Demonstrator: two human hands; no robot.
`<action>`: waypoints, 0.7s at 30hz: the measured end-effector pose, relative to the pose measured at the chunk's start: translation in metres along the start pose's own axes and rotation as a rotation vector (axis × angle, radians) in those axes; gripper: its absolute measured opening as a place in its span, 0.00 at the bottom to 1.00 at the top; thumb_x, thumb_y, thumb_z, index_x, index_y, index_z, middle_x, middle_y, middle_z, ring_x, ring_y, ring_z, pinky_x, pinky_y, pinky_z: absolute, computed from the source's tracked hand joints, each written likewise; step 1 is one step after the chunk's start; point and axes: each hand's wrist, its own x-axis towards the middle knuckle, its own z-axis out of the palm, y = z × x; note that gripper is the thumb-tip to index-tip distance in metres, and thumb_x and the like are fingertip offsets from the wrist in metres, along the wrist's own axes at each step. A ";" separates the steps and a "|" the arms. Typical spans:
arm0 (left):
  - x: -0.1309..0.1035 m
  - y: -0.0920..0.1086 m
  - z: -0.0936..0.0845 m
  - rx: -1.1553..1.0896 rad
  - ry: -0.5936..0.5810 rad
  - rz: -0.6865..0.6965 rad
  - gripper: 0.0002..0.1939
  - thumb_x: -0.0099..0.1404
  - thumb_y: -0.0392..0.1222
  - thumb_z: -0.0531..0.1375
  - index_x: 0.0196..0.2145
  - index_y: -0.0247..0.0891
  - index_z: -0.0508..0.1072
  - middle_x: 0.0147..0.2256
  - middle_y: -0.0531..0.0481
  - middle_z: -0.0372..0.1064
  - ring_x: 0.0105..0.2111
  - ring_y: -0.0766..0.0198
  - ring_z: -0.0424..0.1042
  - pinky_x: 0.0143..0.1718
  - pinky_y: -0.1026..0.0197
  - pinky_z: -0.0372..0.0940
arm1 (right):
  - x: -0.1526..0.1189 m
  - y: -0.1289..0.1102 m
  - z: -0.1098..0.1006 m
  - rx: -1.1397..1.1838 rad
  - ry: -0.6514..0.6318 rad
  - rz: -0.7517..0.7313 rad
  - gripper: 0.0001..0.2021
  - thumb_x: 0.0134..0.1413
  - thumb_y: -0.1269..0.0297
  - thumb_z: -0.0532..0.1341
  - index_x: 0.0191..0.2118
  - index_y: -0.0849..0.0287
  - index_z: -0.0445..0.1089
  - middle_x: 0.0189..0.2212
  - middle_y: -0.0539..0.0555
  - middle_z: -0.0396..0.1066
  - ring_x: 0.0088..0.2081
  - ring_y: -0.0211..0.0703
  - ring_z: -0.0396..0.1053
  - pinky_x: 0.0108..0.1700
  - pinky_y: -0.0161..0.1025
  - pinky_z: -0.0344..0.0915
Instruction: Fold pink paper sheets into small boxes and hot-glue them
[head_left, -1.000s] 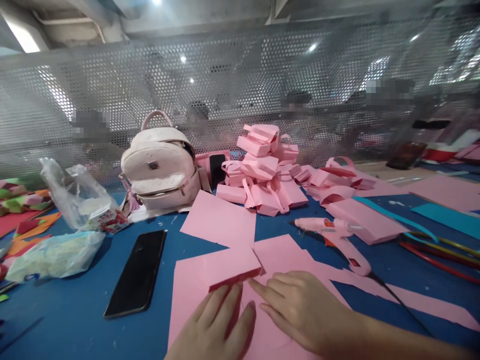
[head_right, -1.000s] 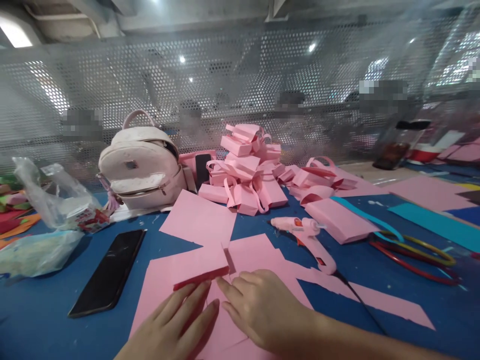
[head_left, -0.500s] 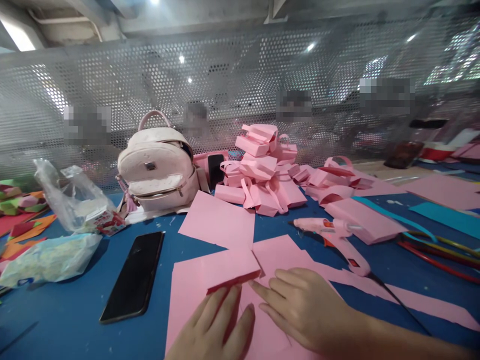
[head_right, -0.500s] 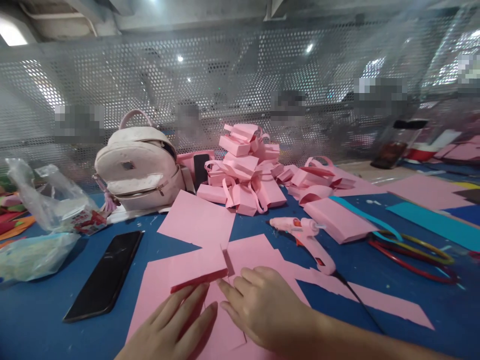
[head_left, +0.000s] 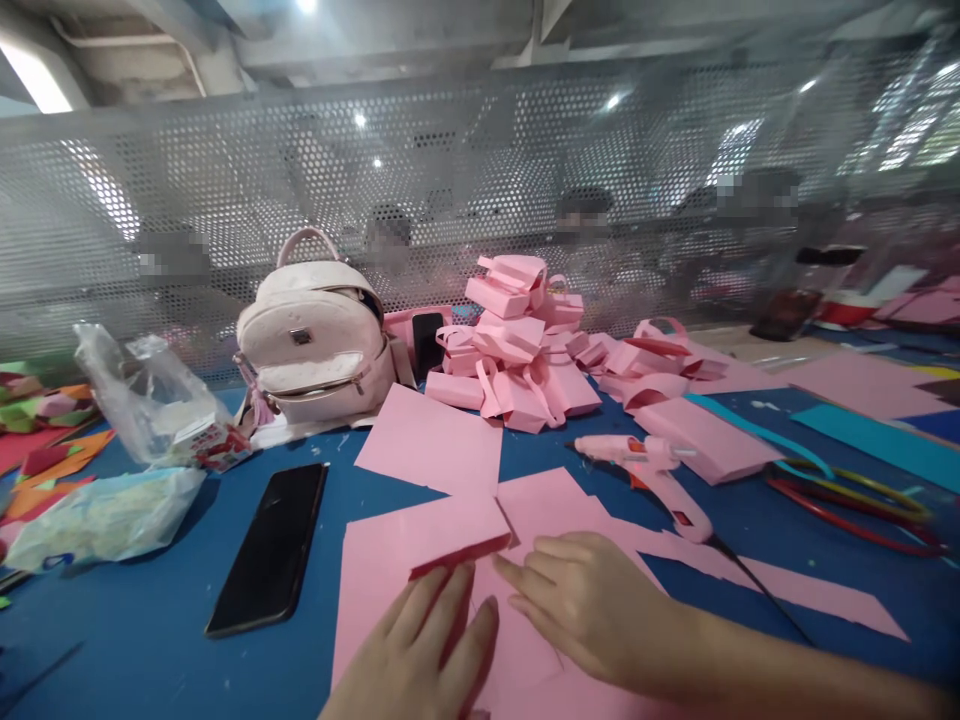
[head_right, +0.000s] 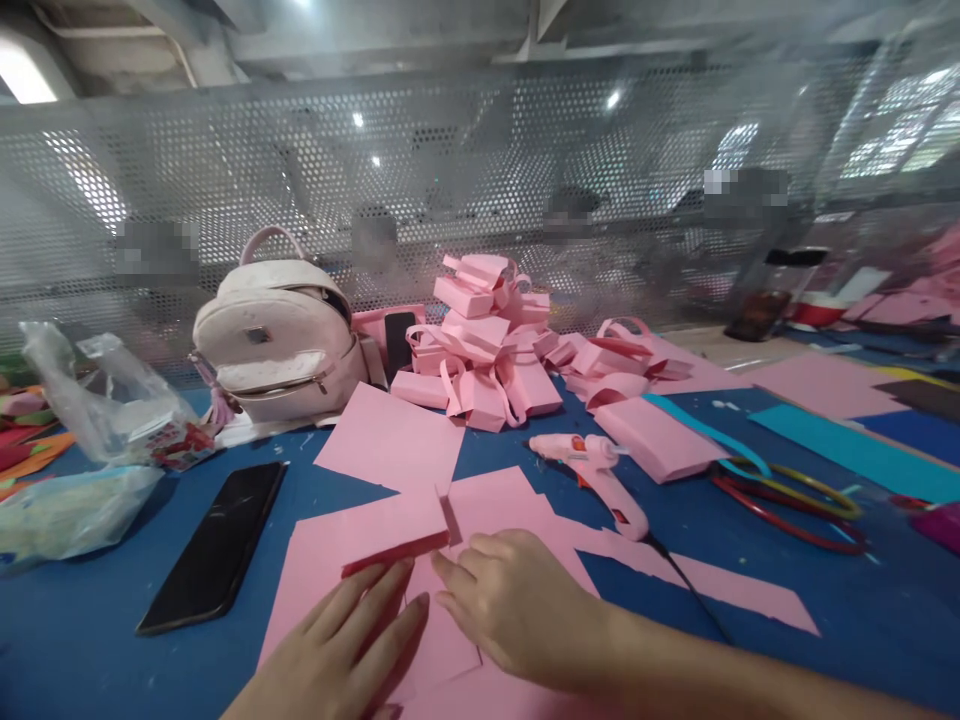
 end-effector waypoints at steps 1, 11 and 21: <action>0.000 0.000 0.000 0.001 0.004 0.006 0.33 0.75 0.60 0.50 0.66 0.33 0.62 0.60 0.38 0.68 0.58 0.47 0.65 0.55 0.54 0.65 | 0.000 -0.001 0.000 0.032 -0.013 0.008 0.15 0.71 0.68 0.51 0.52 0.65 0.73 0.37 0.58 0.81 0.34 0.43 0.76 0.34 0.40 0.64; 0.001 0.004 -0.006 -0.044 -0.067 -0.022 0.31 0.75 0.54 0.52 0.68 0.34 0.58 0.61 0.37 0.66 0.59 0.46 0.64 0.55 0.51 0.65 | 0.004 -0.011 -0.006 -0.170 0.018 0.051 0.11 0.67 0.70 0.55 0.37 0.62 0.75 0.26 0.53 0.76 0.25 0.45 0.70 0.26 0.42 0.54; 0.000 0.003 -0.004 -0.028 -0.076 -0.002 0.31 0.76 0.55 0.51 0.68 0.34 0.58 0.62 0.36 0.65 0.59 0.46 0.65 0.55 0.51 0.66 | 0.001 -0.006 -0.005 -0.101 0.008 0.002 0.15 0.70 0.72 0.50 0.39 0.63 0.74 0.28 0.54 0.77 0.25 0.44 0.70 0.26 0.43 0.52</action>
